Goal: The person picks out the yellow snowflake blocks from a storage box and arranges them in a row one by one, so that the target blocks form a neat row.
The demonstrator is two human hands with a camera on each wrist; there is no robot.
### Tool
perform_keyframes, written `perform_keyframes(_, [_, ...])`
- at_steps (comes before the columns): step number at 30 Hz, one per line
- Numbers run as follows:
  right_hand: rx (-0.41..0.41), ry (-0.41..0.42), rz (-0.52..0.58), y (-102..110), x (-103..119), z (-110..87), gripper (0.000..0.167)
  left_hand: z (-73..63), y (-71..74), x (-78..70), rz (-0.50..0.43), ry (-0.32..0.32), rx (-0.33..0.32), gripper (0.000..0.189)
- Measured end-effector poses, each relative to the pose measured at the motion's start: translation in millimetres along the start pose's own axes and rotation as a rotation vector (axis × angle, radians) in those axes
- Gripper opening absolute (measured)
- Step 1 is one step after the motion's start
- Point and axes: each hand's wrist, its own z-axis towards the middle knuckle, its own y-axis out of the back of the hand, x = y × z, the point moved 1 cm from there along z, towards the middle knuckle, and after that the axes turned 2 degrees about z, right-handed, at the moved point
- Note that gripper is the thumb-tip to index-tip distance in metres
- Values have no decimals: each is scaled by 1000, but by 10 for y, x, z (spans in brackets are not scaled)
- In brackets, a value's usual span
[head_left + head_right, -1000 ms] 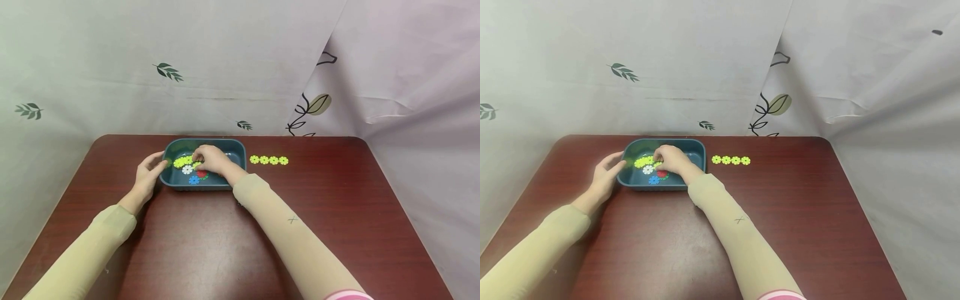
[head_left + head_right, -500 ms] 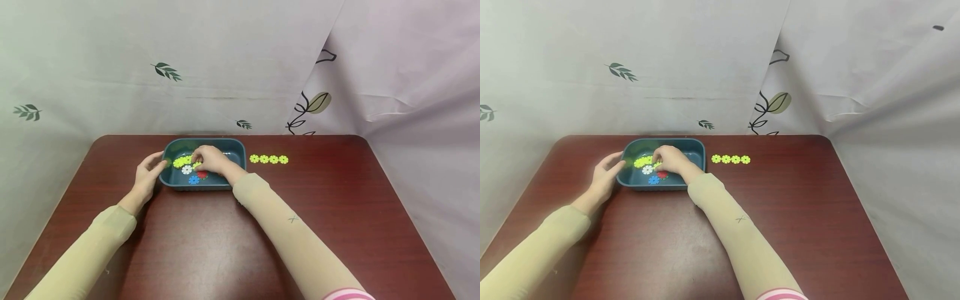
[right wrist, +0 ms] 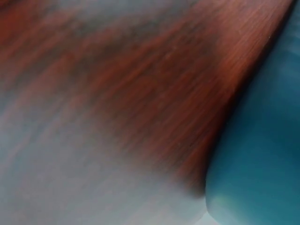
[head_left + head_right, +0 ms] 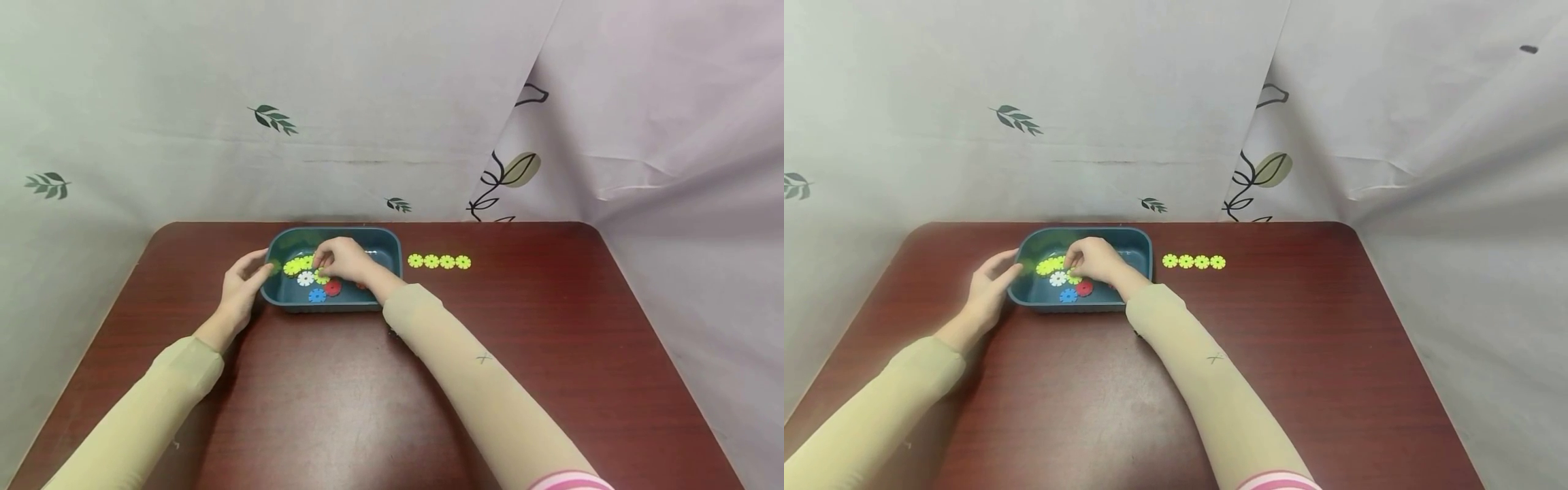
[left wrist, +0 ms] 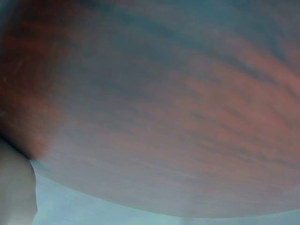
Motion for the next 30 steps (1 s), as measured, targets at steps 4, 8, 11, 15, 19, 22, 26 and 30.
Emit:
perform_keyframes(4, [-8,4,33,4,-1,-20,8,-19,2,1,5,8,0,37])
perform_keyframes(8, [-20,-1,43,14,4,-41,9,-32,-2,-1,-4,0,7,34])
perform_keyframes(11, [-31,-6,53,40,28,-65,9,-33,-4,-1,-6,-8,12,34])
perform_keyframes(15, [-51,4,68,83,62,-97,9,-22,0,2,4,-16,13,36])
perform_keyframes(19, [-83,16,90,151,53,-157,10,-18,-5,-3,2,-19,14,36])
perform_keyframes(22, [-112,21,101,226,30,-211,12,-26,-6,-7,-1,-20,20,37])
perform_keyframes(26, [-160,18,104,358,-2,-299,11,-30,-6,-1,-18,-20,20,34])
perform_keyframes(30, [-218,17,101,515,-29,-402,7,-31,-8,-1,-35,-25,14,31])
